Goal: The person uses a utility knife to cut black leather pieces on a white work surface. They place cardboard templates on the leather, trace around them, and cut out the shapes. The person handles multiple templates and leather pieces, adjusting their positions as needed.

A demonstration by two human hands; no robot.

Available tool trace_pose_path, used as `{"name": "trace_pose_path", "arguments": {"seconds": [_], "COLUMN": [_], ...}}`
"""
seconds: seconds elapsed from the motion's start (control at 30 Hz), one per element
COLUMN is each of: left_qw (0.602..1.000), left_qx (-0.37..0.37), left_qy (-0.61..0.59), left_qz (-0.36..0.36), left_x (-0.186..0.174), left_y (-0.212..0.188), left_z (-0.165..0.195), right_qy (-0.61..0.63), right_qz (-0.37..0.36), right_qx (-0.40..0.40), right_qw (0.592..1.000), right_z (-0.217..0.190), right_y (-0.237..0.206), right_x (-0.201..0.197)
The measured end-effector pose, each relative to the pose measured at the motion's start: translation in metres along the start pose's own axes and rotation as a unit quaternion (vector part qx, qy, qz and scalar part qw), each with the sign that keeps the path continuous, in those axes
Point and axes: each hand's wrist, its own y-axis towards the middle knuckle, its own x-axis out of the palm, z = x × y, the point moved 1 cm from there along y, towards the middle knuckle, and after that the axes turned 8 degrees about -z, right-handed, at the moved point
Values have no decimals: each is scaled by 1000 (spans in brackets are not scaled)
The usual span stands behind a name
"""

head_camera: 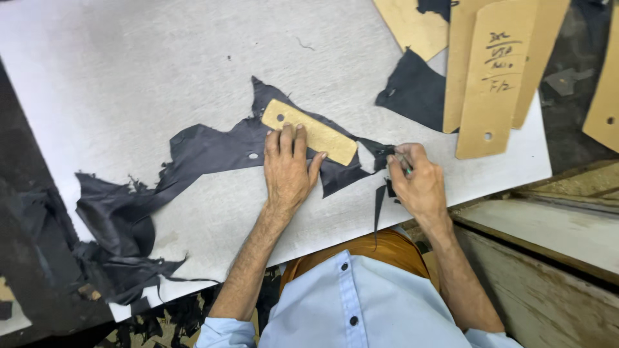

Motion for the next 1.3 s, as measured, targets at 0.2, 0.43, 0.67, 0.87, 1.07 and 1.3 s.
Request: {"name": "trace_pose_path", "arguments": {"seconds": [0.2,0.43,0.67,0.87,1.07,1.3], "left_qw": [1000,999,998,997,997,996], "left_qx": [16,29,40,31,21,20], "left_qy": [-17,-21,-41,-49,-47,-62], "left_qz": [5,-6,-30,-42,-53,-68], "left_x": [3,-2,-13,-13,-11,-14], "left_y": [-2,-2,0,1,3,7], "left_z": [-6,-12,-15,-17,-17,-14], "right_qy": [27,-69,-64,-33,-103,13], "right_qz": [-103,-150,-155,-103,-5,-3], "right_qx": [-18,-36,-31,40,-78,-92], "right_qw": [994,986,985,993,992,996], "right_z": [-27,-42,-44,-30,-21,-39], "right_y": [-24,-27,-33,-43,-53,-29], "right_x": [25,34,36,13,-29,-15]}}
